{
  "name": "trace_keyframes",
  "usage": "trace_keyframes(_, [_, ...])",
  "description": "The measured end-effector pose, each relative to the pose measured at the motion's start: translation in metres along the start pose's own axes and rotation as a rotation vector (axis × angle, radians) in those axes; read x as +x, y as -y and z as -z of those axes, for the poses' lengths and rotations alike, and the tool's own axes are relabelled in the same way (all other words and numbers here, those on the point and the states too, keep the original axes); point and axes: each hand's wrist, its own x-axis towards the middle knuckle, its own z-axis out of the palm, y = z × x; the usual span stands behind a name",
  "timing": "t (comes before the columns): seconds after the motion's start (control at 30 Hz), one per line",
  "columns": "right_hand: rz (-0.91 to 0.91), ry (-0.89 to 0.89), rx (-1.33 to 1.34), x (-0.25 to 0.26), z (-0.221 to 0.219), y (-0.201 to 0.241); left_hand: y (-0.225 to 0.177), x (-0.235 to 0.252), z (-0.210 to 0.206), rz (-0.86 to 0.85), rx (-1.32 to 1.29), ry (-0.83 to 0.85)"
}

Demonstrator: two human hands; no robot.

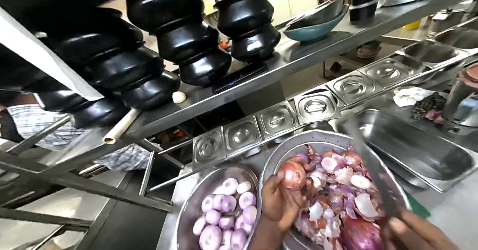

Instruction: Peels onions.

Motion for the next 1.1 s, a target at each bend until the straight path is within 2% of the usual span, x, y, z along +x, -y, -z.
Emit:
trace_keyframes(0.17, [-0.018, 0.103, -0.390, 0.026, -0.036, 0.016, 0.026, -0.001, -0.038, -0.002, 0.006, -0.280])
trace_keyframes(0.23, [-0.030, 0.109, -0.460, 0.031, -0.043, 0.014, 0.029, -0.002, -0.049, -0.049, 0.048, -0.393])
trace_keyframes(0.33, [-0.071, 0.126, -0.478, 0.033, -0.051, 0.013, 0.029, -0.003, -0.057, -0.091, 0.089, -0.472])
trace_keyframes(0.67, [-0.077, 0.141, -0.455, 0.033, -0.052, 0.017, 0.033, -0.003, -0.061, -0.143, 0.135, -0.468])
trace_keyframes(0.77, [-0.063, 0.144, -0.438, 0.040, -0.055, 0.019, 0.041, -0.005, -0.060, -0.145, 0.163, -0.386])
trace_keyframes(0.9, [-0.045, 0.132, -0.442, 0.038, -0.061, 0.020, 0.038, -0.003, -0.064, -0.109, 0.104, -0.373])
trace_keyframes(1.1, [-0.135, 0.227, -0.493, 0.016, -0.064, 0.014, 0.026, 0.003, -0.057, -0.105, -0.045, -0.400])
